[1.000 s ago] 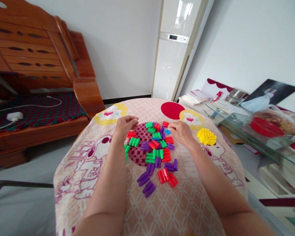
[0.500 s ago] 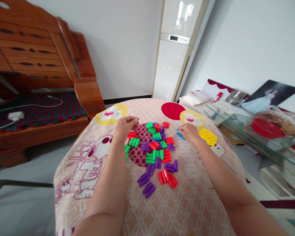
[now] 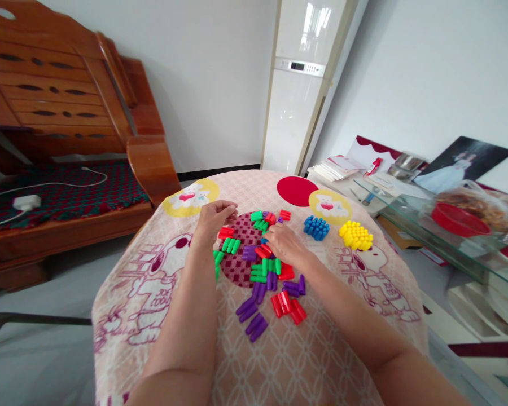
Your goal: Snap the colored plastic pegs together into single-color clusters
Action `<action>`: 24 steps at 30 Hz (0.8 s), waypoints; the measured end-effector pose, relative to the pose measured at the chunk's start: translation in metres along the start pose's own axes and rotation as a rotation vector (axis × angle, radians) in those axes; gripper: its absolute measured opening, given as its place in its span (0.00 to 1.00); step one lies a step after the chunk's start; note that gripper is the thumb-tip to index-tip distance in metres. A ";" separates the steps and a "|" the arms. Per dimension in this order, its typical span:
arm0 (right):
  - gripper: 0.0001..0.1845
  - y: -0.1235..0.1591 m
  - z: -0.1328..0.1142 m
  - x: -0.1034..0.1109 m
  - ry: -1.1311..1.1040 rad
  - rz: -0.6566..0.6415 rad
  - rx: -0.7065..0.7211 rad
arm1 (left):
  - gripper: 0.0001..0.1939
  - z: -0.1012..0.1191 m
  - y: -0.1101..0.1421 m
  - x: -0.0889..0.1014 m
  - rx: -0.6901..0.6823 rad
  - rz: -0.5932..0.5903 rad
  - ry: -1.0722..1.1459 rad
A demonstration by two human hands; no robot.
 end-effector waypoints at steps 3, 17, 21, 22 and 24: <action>0.10 0.004 -0.006 -0.002 -0.030 0.015 -0.021 | 0.14 -0.001 -0.001 0.002 0.001 0.002 0.007; 0.13 0.012 0.092 0.020 -0.640 0.246 -0.523 | 0.13 0.001 -0.001 0.000 0.003 0.001 0.018; 0.10 0.001 0.118 0.037 -0.407 0.247 -0.660 | 0.13 0.000 -0.002 0.000 0.000 -0.004 0.023; 0.09 -0.003 0.121 0.040 -0.336 0.231 -0.671 | 0.13 -0.001 -0.002 0.000 0.000 -0.001 0.023; 0.09 -0.011 0.124 0.044 -0.222 0.172 -0.706 | 0.13 -0.001 -0.002 0.000 0.002 0.003 0.024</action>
Point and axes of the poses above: each hand's wrist, its own y-axis away from the middle knuckle, its own x-axis out of the back of the hand, z = x × y, the point moved 3 cm from there along -y, towards the middle knuckle, and after that the axes turned 9 degrees about -x, right-handed, at the moved point
